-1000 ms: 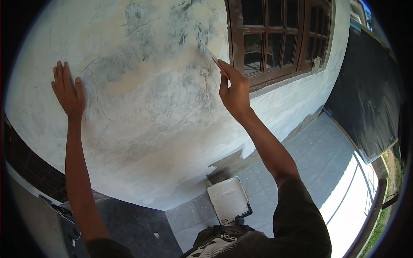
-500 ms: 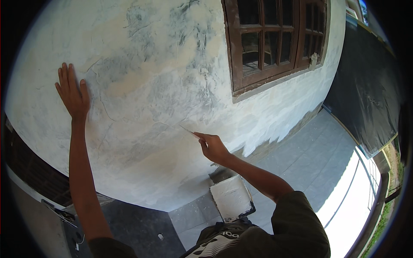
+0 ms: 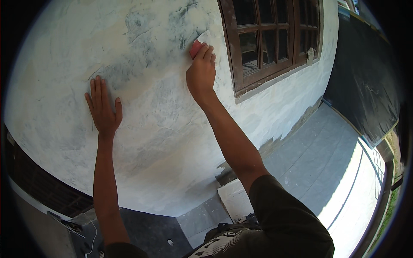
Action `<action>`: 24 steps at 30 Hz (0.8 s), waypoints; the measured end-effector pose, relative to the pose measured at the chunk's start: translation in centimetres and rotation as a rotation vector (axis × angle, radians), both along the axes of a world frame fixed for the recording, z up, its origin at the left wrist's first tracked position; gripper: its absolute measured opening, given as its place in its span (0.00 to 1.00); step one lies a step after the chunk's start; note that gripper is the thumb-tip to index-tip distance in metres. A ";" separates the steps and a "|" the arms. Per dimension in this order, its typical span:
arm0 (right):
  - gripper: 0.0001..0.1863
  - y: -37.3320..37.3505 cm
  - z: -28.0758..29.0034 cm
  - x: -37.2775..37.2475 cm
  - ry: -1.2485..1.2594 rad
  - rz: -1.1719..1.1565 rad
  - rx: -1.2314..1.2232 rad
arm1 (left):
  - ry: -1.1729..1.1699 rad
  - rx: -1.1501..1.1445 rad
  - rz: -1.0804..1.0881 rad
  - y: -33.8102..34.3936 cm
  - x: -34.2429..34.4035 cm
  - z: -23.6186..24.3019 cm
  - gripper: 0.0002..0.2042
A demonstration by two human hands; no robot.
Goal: Applying wall putty or filler to a damaged area of an exterior wall using a putty knife.
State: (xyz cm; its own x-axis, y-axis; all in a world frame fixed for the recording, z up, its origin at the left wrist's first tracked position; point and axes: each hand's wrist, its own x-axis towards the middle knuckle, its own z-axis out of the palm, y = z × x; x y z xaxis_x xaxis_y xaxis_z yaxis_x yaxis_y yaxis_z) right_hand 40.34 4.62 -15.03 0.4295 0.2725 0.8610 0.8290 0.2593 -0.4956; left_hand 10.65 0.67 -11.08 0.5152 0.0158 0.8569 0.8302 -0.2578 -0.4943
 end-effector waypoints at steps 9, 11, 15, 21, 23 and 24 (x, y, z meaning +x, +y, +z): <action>0.21 -9.7 -10.6 -5.8 -0.048 0.932 -0.228 | -0.009 0.000 -0.043 0.2 -0.6 0.3 0.30; 0.19 -10.1 -10.5 -2.8 0.070 0.935 -0.239 | -0.008 -0.001 -0.031 0.1 -0.7 0.2 0.30; 0.29 -5.0 -4.3 4.8 -0.060 0.450 0.337 | -0.012 -0.004 -0.035 0.1 -0.3 0.1 0.30; 0.36 1.8 -4.5 6.5 -0.490 0.344 0.276 | -0.023 -0.006 -0.030 -0.1 -0.3 0.1 0.29; 0.36 0.8 -9.1 6.1 -0.547 0.404 0.197 | -0.025 0.000 -0.031 0.4 -0.1 0.1 0.29; 0.37 -0.6 -11.6 5.6 -0.563 0.458 0.145 | -0.014 0.005 -0.032 0.1 -0.2 0.2 0.29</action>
State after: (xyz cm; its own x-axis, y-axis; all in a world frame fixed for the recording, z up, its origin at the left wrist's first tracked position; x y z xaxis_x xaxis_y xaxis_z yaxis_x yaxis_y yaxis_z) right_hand 45.91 4.02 -26.65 -0.2174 0.1848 0.9584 0.7409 0.6705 0.0388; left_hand 10.43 0.79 -10.90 0.5033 -0.0049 0.8641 0.8283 -0.2820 -0.4841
